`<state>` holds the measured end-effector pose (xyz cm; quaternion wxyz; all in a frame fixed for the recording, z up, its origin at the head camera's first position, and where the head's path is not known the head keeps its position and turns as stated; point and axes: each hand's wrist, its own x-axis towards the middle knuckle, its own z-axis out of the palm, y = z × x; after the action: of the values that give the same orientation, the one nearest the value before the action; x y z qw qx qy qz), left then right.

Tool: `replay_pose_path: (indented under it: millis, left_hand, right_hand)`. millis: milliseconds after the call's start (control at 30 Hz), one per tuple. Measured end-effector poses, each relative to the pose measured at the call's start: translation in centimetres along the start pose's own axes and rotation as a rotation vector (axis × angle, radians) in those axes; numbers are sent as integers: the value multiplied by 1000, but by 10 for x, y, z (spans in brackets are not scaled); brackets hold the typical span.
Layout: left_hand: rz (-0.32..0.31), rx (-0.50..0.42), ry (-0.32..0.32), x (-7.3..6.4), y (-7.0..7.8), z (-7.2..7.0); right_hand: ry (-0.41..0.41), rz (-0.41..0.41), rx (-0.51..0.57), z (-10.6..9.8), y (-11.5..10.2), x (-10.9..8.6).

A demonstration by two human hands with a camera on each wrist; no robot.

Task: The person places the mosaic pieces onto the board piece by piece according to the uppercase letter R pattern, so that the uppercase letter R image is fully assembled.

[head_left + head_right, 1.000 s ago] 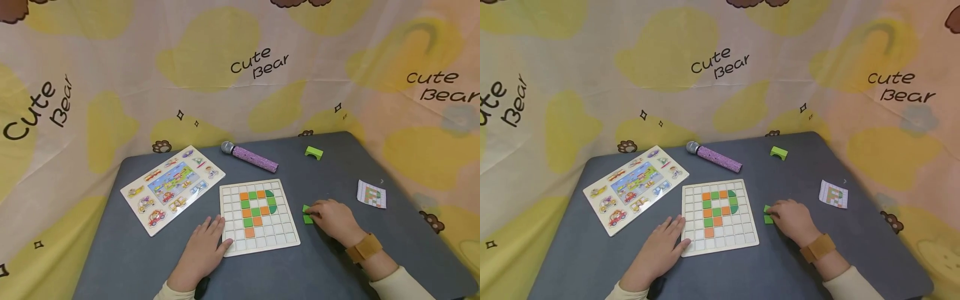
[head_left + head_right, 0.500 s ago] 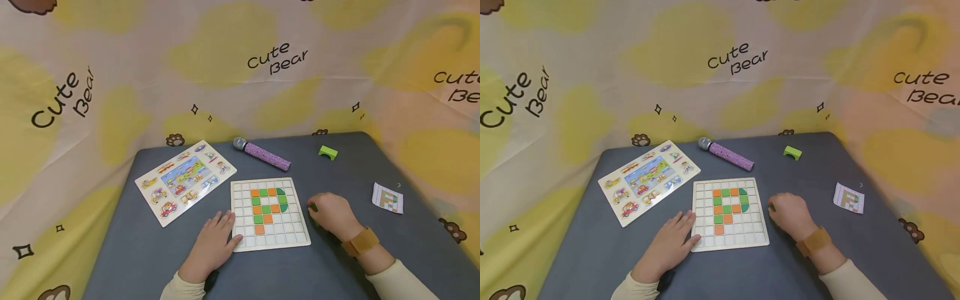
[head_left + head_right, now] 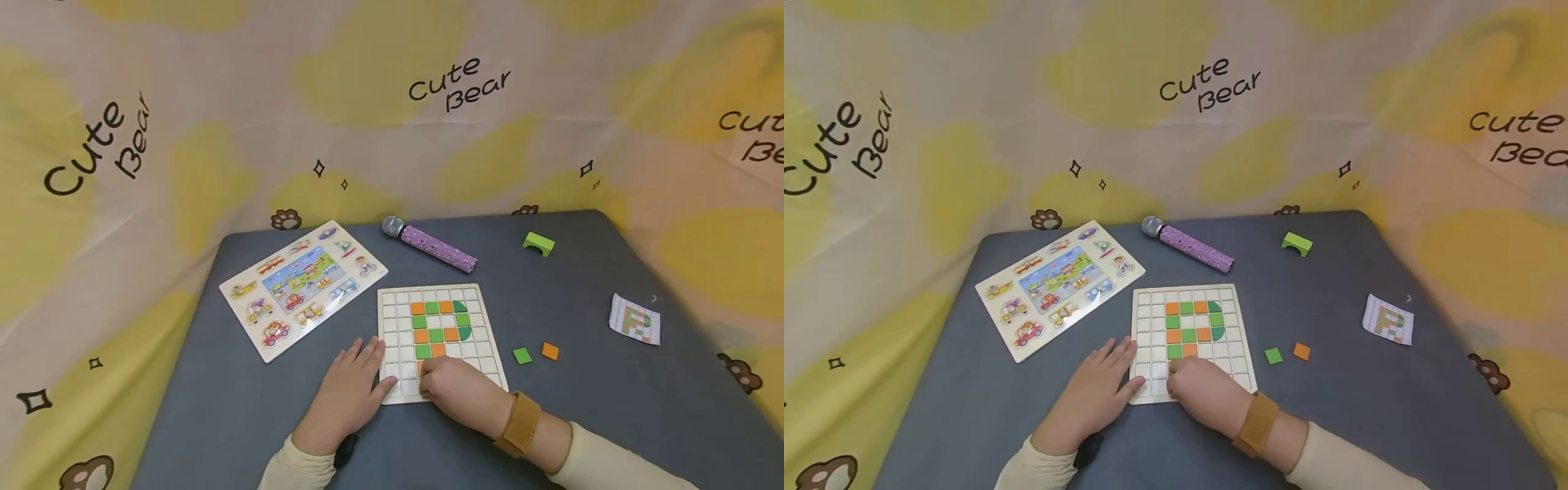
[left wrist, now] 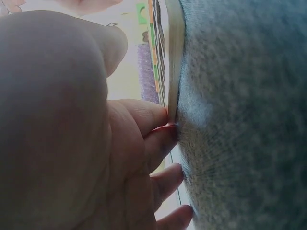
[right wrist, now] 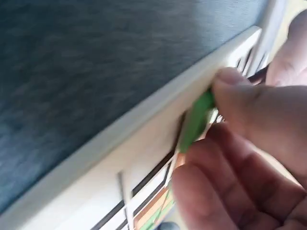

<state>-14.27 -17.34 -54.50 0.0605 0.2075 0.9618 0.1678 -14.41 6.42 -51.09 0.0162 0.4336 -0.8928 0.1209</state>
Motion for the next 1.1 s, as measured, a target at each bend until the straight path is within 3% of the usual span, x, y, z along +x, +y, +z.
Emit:
replay_pose_path:
  millis: [133, 233, 367, 567, 667, 767, 933, 1100]
  left_hand:
    - [-9, -3, 3, -1, -1, 2]
    - [-21, -11, 3, -4, -3, 1]
    - [-24, -17, -10, -5, -2, -1]
    - [-9, -29, -30, -2, 2, -4]
    - [-5, -36, -37, 0, 3, -5]
    - [0, -48, -42, 2, 4, -5]
    - [-15, -37, -52, 1, 3, -3]
    - [-15, -36, -43, 0, 2, -4]
  right_hand:
    - [-13, -11, -22, 3, -3, 2]
    - [-45, -15, 44, 1, -2, -2]
    - [-25, 58, 144, -10, 14, -24]
    - [81, 358, -6, -30, 57, -80]
    - [91, 519, -84, -42, 77, -107]
    - [89, 613, -97, -49, 91, -129]
    - [56, 662, -65, -45, 103, -140]
    - [82, 623, -21, -36, 102, -133]
